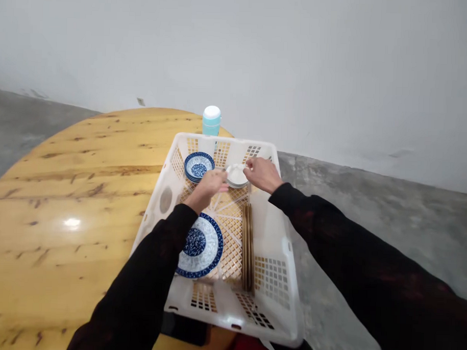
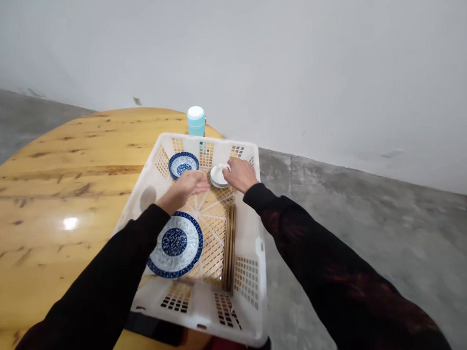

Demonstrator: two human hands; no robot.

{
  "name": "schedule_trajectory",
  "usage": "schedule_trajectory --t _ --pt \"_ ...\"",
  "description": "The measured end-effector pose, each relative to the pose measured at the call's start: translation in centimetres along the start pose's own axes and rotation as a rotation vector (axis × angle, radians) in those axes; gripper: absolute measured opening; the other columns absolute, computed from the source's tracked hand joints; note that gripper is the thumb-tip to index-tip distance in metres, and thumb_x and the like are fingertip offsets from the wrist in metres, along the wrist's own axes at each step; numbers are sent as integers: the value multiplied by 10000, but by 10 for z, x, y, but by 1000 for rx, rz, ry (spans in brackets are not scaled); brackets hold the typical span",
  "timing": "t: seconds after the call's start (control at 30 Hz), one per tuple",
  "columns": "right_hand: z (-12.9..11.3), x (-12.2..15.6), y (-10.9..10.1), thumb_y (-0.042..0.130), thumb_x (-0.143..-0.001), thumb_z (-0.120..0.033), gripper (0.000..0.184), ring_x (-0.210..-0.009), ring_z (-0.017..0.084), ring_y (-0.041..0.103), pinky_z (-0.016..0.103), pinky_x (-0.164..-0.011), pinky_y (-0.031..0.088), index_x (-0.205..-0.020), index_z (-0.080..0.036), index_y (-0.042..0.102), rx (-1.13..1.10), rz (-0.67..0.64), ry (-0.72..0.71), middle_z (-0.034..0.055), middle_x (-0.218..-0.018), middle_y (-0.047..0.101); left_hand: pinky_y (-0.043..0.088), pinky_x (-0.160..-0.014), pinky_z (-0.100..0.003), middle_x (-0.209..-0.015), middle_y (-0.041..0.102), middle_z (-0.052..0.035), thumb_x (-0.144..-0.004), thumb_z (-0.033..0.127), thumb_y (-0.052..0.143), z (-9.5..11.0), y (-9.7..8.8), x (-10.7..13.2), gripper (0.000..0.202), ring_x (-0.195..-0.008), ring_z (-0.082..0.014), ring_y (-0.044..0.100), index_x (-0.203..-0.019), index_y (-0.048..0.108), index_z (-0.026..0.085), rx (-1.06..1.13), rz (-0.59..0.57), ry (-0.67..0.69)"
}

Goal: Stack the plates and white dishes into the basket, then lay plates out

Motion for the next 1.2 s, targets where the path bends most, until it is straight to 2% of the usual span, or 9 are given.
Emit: schedule_trajectory --t 0.13,0.23,0.33,0.4,0.53,0.67,0.77,0.97,1.2 --pt "5 79 -24 481 -886 -209 310 -942 251 703 347 -883 499 -1109 -153 690 -218 175 -39 115 -1109 741 564 -814 -302 -944 724 -101 -891 309 633 49 -50 75 191 -861 -183 694 -949 673 132 -119 11 251" --pt "15 151 -38 467 -885 -240 294 -826 217 732 335 -791 537 -1082 -185 678 -375 329 4 97 -1108 739 563 -809 -296 -981 736 -117 -881 349 642 54 -98 143 267 -890 -186 695 -1021 697 129 -141 145 328" --pt "30 229 -42 484 -879 -326 269 -733 221 741 355 -706 563 -1041 -216 670 -514 503 124 84 -1035 746 566 -813 -304 -1010 743 -112 -852 415 660 29 -144 210 359 -907 -195 702 -1061 703 127 -126 342 356" --pt "38 284 -30 513 -868 -373 275 -688 225 734 382 -700 577 -1035 -219 667 -582 584 225 91 -1006 747 566 -817 -309 -1021 746 -104 -837 439 669 0 -169 251 385 -931 -200 704 -1070 705 136 -110 462 354" --pt "35 389 30 543 -838 -446 348 -648 236 727 432 -706 596 -1071 -211 651 -681 507 448 104 -997 748 561 -805 -316 -1048 745 -101 -836 481 659 -64 -198 314 416 -944 -208 708 -1095 698 158 -117 605 297" --pt "-3 465 102 560 -810 -492 360 -648 250 733 426 -664 619 -1042 -229 642 -875 294 578 93 -944 757 552 -786 -316 -1018 747 -101 -795 550 690 -115 -197 352 475 -922 -218 706 -1064 701 159 -129 589 203" --pt "-41 487 131 566 -810 -536 363 -619 244 718 407 -630 620 -1010 -246 653 -1012 179 537 81 -905 752 545 -780 -322 -1018 749 -111 -774 591 699 -141 -182 369 514 -916 -223 702 -1056 699 162 -99 533 150" --pt "-80 483 129 534 -850 -497 321 -643 247 706 393 -672 601 -993 -254 687 -1011 -15 246 59 -856 740 533 -768 -309 -975 748 -101 -761 612 703 -186 -140 393 506 -896 -214 690 -1025 708 180 -32 427 58" --pt "-54 492 125 482 -880 -468 343 -680 245 709 373 -669 575 -1027 -244 695 -916 -97 104 69 -883 752 505 -707 -291 -932 728 -103 -693 628 723 -231 -98 421 530 -849 -209 672 -948 709 164 -28 366 -54"
Point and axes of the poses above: each hand's wrist, its own x-axis away from the middle knuckle, its own y-axis out of the palm, z = x × y, the point moved 4 cm from there along -x, towards the middle knuckle
